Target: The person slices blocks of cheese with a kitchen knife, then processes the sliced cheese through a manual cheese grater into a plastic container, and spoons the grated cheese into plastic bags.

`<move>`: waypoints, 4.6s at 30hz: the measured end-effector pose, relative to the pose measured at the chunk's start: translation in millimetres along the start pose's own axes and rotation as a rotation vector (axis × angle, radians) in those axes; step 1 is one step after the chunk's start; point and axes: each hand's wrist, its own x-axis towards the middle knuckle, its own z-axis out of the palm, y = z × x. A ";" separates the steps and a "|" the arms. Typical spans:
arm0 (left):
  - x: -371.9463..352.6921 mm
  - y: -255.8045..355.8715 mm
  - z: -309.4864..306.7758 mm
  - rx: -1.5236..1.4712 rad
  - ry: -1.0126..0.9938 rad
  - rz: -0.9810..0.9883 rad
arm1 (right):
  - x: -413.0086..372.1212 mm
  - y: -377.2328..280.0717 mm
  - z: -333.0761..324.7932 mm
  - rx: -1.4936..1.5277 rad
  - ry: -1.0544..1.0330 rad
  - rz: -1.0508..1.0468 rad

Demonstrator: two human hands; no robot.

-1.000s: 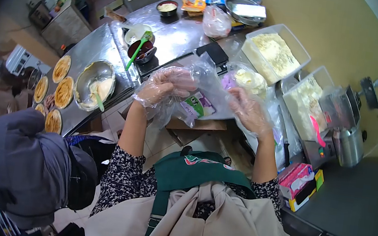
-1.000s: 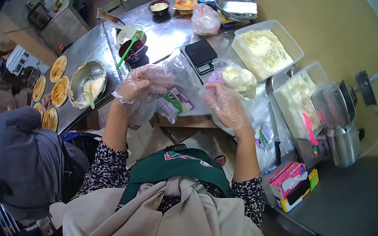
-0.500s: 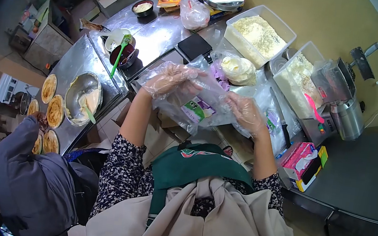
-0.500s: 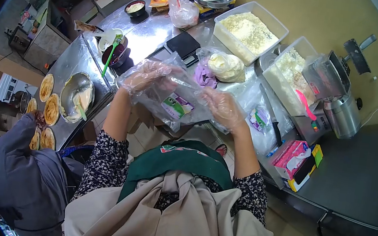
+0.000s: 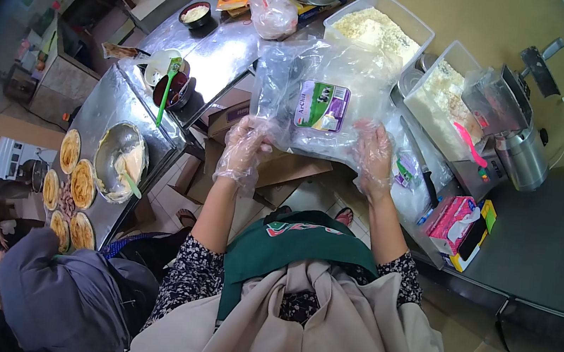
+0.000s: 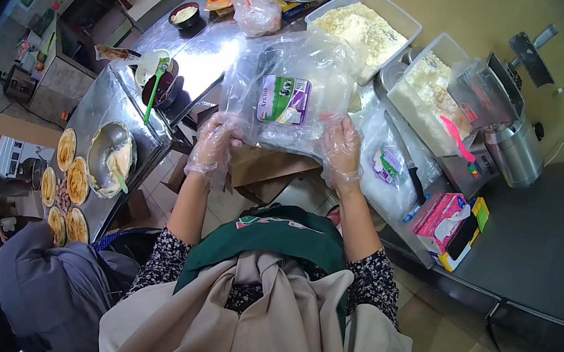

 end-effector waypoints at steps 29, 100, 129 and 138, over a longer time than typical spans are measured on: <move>10.8 -33.9 77.6 -0.680 -0.175 -0.062 | -40.1 73.4 -33.6 0.386 0.226 0.129; 22.2 -76.1 19.9 0.145 0.027 -0.268 | 254.5 -410.8 -240.1 -0.958 0.890 -0.373; 139.6 150.5 424.9 0.851 -0.586 0.922 | 172.2 -302.3 -225.7 -0.865 0.570 -1.039; 170.7 152.8 544.0 0.755 -0.558 0.870 | 186.8 -291.7 -225.9 -0.660 0.412 -1.176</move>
